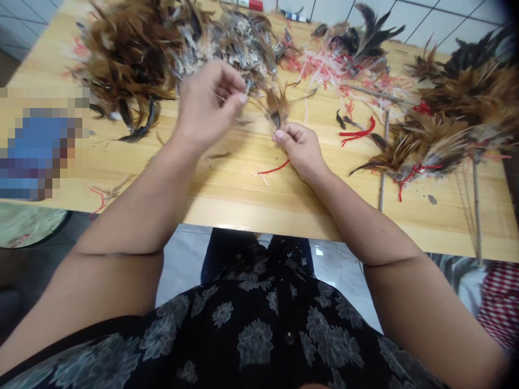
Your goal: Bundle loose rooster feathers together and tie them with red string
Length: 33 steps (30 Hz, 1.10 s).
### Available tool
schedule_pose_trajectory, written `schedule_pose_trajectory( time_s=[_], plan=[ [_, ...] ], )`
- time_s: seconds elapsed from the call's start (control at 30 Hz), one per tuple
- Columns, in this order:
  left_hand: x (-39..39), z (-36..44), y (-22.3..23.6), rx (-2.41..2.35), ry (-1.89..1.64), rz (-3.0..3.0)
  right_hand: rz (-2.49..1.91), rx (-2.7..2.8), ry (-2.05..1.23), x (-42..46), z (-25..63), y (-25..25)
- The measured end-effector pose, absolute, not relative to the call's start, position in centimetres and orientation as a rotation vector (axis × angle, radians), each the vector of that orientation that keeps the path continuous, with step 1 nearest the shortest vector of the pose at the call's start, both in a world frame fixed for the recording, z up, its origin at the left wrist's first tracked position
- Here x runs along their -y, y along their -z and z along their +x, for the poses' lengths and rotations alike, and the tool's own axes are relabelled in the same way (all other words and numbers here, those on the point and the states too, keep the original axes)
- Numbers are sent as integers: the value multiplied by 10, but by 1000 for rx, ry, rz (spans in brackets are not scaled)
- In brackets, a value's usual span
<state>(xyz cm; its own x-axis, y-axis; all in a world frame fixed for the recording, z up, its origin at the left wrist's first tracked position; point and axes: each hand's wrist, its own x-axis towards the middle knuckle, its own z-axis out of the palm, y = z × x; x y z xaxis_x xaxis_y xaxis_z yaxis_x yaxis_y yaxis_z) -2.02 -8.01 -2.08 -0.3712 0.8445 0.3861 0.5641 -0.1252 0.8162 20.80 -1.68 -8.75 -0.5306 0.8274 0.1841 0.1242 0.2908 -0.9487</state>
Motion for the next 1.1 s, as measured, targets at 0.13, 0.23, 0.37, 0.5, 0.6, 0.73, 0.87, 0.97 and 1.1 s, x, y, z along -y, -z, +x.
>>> schedule_pose_trajectory(
  time_s=[0.13,0.23,0.37,0.5,0.6,0.73,0.87,0.97,1.1],
  plan=[
    [105,-81,-4,-2261,-1209,1703,-875,1843,-1248,17,211,89],
    [116,-109,-7,-2324,-890,1657,-897,1830,-1238,19,212,88],
    [112,-100,0,-2345,-503,1579,-899,1849,-1229,22,212,83],
    [92,-99,28,-2184,-679,1618,-885,1869,-1216,23,213,81],
    [72,-120,58,-2043,-1037,1595,-859,1864,-1222,23,212,81],
    [66,-129,63,-1830,-1319,1608,-853,1855,-1212,23,212,81],
    [87,-94,29,-1576,-1487,1519,-849,1853,-1215,23,212,80],
    [99,-62,11,-1381,-1533,1478,-854,1851,-1215,23,212,81],
    [97,-44,18,-1295,-1452,1431,-868,1826,-1222,20,212,85]
  ],
)
